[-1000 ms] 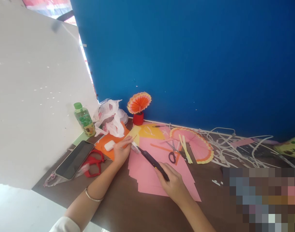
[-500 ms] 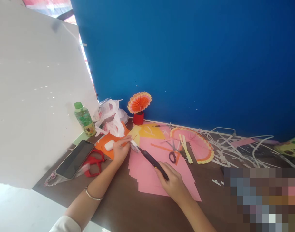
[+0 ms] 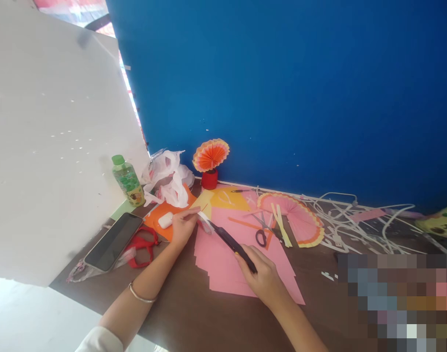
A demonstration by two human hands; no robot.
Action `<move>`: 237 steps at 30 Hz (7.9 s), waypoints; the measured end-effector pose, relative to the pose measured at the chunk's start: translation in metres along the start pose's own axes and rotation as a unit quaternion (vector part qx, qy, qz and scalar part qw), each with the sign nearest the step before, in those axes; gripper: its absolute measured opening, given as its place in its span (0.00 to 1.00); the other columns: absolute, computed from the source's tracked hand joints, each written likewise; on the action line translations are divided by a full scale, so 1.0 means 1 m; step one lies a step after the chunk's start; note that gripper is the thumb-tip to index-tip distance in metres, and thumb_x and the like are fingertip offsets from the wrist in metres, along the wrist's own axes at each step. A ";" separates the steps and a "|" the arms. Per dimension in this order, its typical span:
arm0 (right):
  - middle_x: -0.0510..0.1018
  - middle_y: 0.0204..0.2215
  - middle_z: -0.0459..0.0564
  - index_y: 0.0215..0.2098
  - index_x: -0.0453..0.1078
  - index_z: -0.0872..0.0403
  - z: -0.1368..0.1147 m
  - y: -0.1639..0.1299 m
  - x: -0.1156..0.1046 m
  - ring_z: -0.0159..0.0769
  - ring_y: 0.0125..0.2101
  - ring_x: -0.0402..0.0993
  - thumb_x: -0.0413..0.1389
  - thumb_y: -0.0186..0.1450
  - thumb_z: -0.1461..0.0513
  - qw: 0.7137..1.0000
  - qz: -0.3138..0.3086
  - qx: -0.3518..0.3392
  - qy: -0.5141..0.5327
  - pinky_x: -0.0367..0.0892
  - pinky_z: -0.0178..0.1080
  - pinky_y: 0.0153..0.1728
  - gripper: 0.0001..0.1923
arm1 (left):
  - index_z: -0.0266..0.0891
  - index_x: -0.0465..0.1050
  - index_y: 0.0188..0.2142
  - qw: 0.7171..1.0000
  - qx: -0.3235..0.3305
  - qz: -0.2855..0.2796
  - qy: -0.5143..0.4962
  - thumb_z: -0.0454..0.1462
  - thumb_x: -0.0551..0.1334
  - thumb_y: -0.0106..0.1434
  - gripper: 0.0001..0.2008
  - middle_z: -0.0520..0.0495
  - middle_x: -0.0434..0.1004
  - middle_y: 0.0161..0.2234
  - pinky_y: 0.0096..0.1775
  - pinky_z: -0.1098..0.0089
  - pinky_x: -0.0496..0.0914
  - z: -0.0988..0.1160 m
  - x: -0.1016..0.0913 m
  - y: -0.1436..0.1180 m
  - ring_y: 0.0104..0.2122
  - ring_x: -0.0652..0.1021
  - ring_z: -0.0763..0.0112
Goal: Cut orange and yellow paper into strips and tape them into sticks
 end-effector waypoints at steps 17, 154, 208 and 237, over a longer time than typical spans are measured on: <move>0.71 0.25 0.49 0.38 0.65 0.55 -0.002 0.003 -0.002 0.34 0.26 0.69 0.48 0.63 0.61 1.000 -0.004 0.013 0.014 0.66 0.35 0.28 0.07 | 0.34 0.75 0.34 0.999 -0.035 0.018 0.023 0.32 0.58 0.51 0.11 0.43 0.79 0.34 0.41 0.65 0.71 -0.007 0.001 0.002 0.35 0.78 0.65; 0.76 0.26 0.49 0.35 0.70 0.55 0.027 0.008 -0.029 0.35 0.24 0.71 0.50 0.60 0.57 0.995 0.014 0.096 -0.025 0.68 0.35 0.27 0.12 | 0.36 0.69 0.30 0.970 0.022 -0.227 0.082 0.46 0.50 0.61 0.17 0.49 0.72 0.29 0.35 0.71 0.65 0.009 0.040 -0.011 0.30 0.72 0.70; 0.75 0.26 0.47 0.35 0.69 0.56 0.040 0.000 -0.007 0.34 0.25 0.70 0.50 0.61 0.56 0.981 -0.028 0.181 0.066 0.66 0.32 0.25 0.13 | 0.37 0.66 0.25 0.962 0.039 -0.240 0.123 0.45 0.51 0.61 0.16 0.51 0.67 0.23 0.29 0.73 0.62 0.001 0.043 -0.008 0.25 0.68 0.73; 0.69 0.39 0.64 0.55 0.54 0.64 0.082 0.002 -0.044 0.51 0.42 0.67 0.40 0.62 0.63 0.959 0.107 0.152 -0.212 0.66 0.50 0.38 0.24 | 0.35 0.70 0.27 0.986 -0.039 -0.161 0.013 0.48 0.54 0.59 0.17 0.49 0.74 0.27 0.39 0.71 0.64 0.003 0.031 -0.004 0.32 0.74 0.70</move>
Point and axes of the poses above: each hand's wrist, its own y-axis towards the middle knuckle, its own x-axis out of the palm, z = x × y, the point moved 8 cm from there along y, towards the middle knuckle
